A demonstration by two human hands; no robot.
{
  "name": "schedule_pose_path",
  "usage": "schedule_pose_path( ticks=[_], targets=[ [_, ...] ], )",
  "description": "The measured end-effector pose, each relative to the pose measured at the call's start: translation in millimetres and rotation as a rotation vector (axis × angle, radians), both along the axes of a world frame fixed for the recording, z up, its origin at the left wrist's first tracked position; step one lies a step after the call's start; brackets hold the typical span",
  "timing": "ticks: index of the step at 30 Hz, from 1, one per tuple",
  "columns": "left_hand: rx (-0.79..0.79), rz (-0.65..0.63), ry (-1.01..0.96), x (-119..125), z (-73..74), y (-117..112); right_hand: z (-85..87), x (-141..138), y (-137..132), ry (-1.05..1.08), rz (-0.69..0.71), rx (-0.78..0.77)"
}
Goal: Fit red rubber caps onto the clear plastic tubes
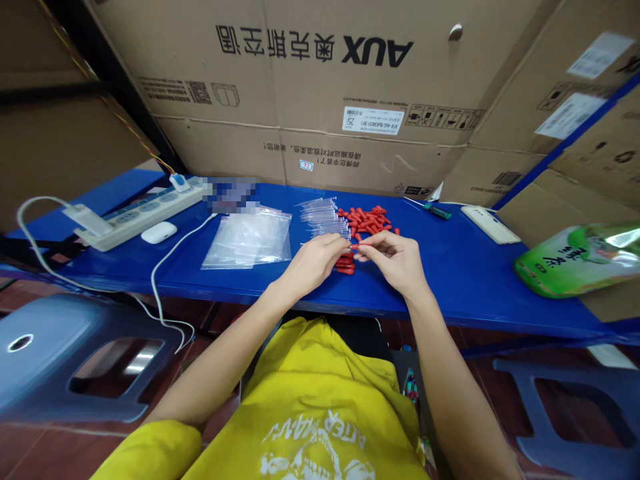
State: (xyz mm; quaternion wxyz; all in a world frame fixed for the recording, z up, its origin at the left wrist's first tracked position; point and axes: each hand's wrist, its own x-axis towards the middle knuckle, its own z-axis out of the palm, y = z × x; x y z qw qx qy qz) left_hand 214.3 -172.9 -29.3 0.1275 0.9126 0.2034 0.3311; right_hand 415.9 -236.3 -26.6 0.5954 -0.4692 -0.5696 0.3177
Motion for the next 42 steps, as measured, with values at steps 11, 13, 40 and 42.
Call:
schedule_pose_path(
  ticks=[11, 13, 40, 42],
  targets=[
    [0.009, -0.003, 0.013, 0.1, 0.2, 0.1, -1.3, -1.5, -0.2, 0.01, 0.007, -0.006],
    [0.012, 0.0, 0.018, -0.1, -0.3, 0.4, -1.4, -1.6, -0.2, 0.007, 0.008, -0.009],
    [-0.041, 0.228, 0.116, -8.3, 2.9, 10.4, -11.8, -9.1, 11.2, -0.521, -0.229, -0.023],
    [-0.045, 0.241, 0.141, -7.6, 1.5, 10.0, -13.4, -16.3, 11.3, -0.575, -0.256, -0.048]
  ],
)
